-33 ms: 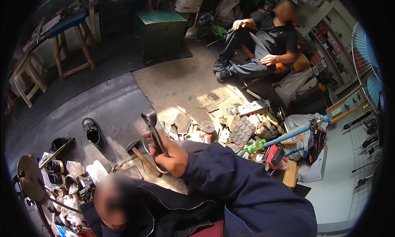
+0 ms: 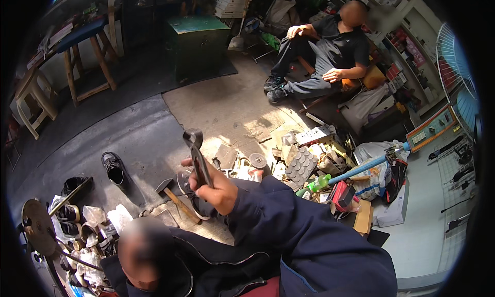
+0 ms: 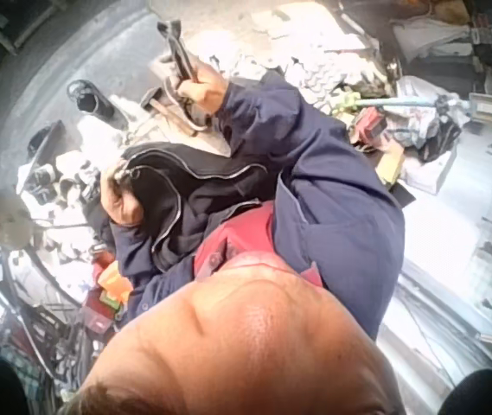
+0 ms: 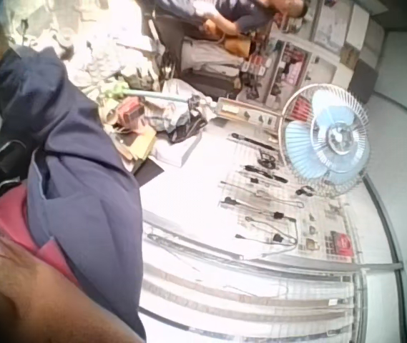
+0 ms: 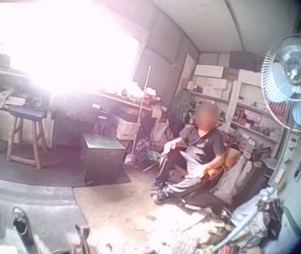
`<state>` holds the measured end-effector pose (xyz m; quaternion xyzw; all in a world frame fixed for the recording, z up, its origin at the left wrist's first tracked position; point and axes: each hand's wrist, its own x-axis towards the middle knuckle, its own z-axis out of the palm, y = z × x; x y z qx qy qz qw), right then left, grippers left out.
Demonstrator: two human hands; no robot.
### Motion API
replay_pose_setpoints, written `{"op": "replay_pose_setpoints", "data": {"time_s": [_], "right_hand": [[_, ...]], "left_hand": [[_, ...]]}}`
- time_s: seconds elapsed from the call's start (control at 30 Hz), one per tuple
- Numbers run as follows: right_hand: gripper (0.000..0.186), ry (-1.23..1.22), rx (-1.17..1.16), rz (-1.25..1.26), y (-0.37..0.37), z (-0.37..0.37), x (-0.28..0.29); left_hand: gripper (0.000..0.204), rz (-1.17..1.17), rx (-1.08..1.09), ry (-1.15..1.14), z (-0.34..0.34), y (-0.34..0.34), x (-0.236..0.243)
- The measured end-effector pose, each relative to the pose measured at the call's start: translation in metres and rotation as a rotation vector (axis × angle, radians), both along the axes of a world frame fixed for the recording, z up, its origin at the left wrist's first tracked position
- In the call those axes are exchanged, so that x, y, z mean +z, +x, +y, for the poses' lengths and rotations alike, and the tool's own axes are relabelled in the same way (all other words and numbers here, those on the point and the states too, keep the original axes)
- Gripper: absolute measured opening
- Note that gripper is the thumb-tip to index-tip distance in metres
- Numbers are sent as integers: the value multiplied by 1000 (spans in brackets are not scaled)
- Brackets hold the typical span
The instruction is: The person repairs a jacket zipper by hand, using a hammer to tap the zipper slider and pliers to adjust the zipper teeth. The person repeatedly tests the zipper by pulling it up and down.
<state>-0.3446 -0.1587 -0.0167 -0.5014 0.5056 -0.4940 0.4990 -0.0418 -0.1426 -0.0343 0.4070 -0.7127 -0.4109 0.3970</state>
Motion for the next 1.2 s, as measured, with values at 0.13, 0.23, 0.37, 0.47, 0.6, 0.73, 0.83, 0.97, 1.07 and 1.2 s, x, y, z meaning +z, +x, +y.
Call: {"op": "replay_pose_setpoints", "data": {"time_s": [0.13, 0.23, 0.37, 0.47, 0.6, 0.73, 0.83, 0.97, 1.07, 1.2], "right_hand": [[64, 86, -232, -234, -62, -17, -3], [64, 298, -381, -346, -86, -16, -8], [62, 182, -262, -216, -75, -6, -11], [62, 155, -115, 102, -49, -2, -8], [63, -54, 92, 590, -16, 6, -1], [68, -215, 273, 743, 16, 11, -11], [67, -145, 429, 736, 34, 13, -21], [65, -85, 486, 747, 50, 17, -27], [66, -75, 504, 775, 53, 17, -27], [67, -113, 468, 802, 56, 17, -30]], "left_hand": [[22, 73, -13, 86, 8, -1, 9], [24, 101, -45, 105, 7, -6, 19], [33, -21, -23, 139, 7, -8, 23], [27, -109, 30, 224, 8, -2, 10], [21, -266, 56, -68, -9, 4, -27], [18, -250, 132, -99, -3, 9, -38], [14, -16, 66, 212, 5, 10, -23], [12, -39, 95, 197, -5, 4, -29], [12, -47, 72, 122, -4, 7, -32], [12, -27, 73, 223, 1, 11, -31]]}}
